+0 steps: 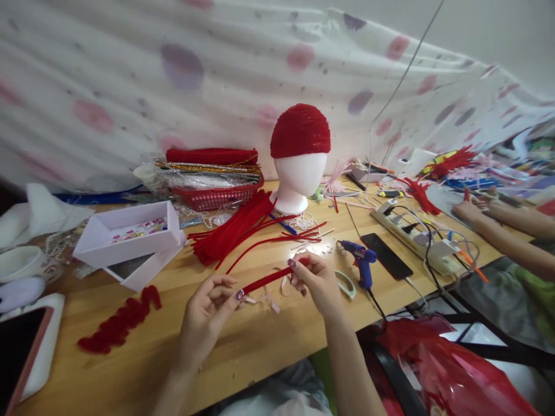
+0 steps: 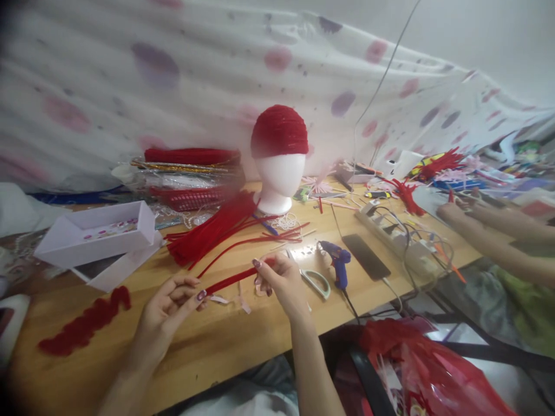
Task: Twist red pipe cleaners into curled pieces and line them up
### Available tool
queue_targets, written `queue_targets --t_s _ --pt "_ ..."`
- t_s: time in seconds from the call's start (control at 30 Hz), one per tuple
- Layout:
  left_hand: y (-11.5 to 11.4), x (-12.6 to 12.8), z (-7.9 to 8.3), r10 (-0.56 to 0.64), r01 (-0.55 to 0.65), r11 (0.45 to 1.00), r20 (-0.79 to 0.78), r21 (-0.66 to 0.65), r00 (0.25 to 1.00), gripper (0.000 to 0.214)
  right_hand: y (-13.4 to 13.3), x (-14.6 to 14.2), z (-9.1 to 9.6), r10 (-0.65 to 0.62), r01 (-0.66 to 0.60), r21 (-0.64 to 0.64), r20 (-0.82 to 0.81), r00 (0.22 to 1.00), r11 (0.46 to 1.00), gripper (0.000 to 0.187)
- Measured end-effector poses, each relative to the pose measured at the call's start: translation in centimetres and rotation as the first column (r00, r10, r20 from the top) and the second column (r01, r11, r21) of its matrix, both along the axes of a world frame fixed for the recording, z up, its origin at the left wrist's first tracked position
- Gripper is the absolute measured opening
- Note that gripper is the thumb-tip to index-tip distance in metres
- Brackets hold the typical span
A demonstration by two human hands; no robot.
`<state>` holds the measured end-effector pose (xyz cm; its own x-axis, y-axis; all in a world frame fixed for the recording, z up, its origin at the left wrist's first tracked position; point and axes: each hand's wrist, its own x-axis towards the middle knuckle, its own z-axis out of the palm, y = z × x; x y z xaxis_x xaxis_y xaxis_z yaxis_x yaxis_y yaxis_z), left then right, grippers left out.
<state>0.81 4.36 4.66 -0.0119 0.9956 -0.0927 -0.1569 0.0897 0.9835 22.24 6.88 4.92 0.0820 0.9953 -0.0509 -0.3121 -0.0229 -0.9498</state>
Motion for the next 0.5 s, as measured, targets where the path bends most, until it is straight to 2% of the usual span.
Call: queue_targets --t_s 0.1,0.2,0.3,0.5 --pt "0.5 -0.3 0.5 -0.028 0.029 1.0 -0.045 0.01 0.999 0.028 -0.2 -0.6 0.0 0.088 -0.086 -0.059 0.026 0.996 0.995 0.027" --pt "0.4 0.4 0.6 -0.045 0.045 0.999 -0.048 -0.004 0.998 0.028 -0.2 -2.1 -0.6 0.057 -0.059 -0.04 -0.065 0.996 0.997 0.036" --pt "-0.2 1.3 0.4 -0.143 0.139 0.988 -0.049 -0.069 0.989 0.028 -0.2 -3.3 -1.1 0.04 -0.042 -0.012 -0.077 0.996 0.999 0.039" --pt "-0.4 0.8 0.1 -0.332 0.313 0.93 -0.076 -0.194 0.94 0.025 -0.5 -2.9 -0.5 0.121 -0.125 0.043 0.073 0.99 0.991 0.039"
